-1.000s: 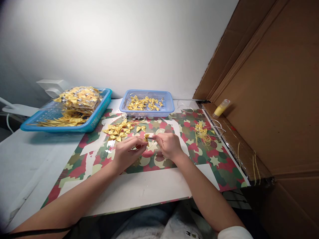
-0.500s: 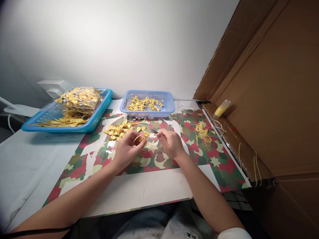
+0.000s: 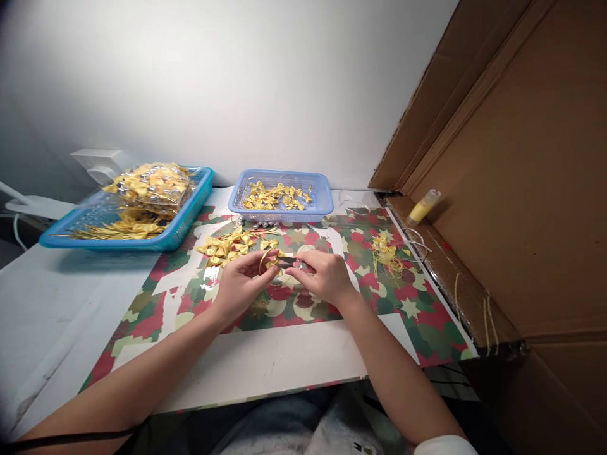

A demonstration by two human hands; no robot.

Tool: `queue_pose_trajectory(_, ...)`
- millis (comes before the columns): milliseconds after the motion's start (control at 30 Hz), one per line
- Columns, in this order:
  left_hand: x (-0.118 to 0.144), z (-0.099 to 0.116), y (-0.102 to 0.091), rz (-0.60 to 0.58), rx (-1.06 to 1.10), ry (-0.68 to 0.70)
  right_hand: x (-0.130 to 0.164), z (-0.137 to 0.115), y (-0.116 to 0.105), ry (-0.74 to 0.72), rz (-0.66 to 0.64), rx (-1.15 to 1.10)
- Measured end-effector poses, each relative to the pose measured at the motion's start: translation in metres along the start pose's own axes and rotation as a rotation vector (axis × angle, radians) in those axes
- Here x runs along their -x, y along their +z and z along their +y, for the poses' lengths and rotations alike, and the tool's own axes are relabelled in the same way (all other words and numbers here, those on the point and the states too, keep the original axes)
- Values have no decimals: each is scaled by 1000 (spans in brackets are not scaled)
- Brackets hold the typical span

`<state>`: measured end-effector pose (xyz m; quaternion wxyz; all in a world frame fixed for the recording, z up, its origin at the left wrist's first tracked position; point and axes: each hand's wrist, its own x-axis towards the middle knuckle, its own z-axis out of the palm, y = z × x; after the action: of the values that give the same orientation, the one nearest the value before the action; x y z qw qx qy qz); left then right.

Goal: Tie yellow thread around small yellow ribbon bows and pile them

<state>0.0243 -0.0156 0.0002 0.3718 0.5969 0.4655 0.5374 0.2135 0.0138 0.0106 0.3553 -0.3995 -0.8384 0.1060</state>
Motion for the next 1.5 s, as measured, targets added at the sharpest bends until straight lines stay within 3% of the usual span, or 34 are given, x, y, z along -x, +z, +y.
queue_pose_trajectory(700, 0, 1, 0, -34, -22, 12, -1, 1, -5, -72, 3, 29)
queue_pose_trajectory(1100, 0, -1, 0, -46, -10, -6, 0, 0, -4, -42, -19, 16)
queue_pose_trajectory(1233, -1, -2, 0, -41, 17, -17, -1, 5, -3, 68, 11, 38)
queue_pose_trajectory(1400, -3, -5, -1, -57, 51, 10, -6, 19, -2, 402, 41, 215)
queue_pose_trajectory(1500, -3, -5, -1, -78, 58, 29, -6, 30, 2, 454, 9, 303)
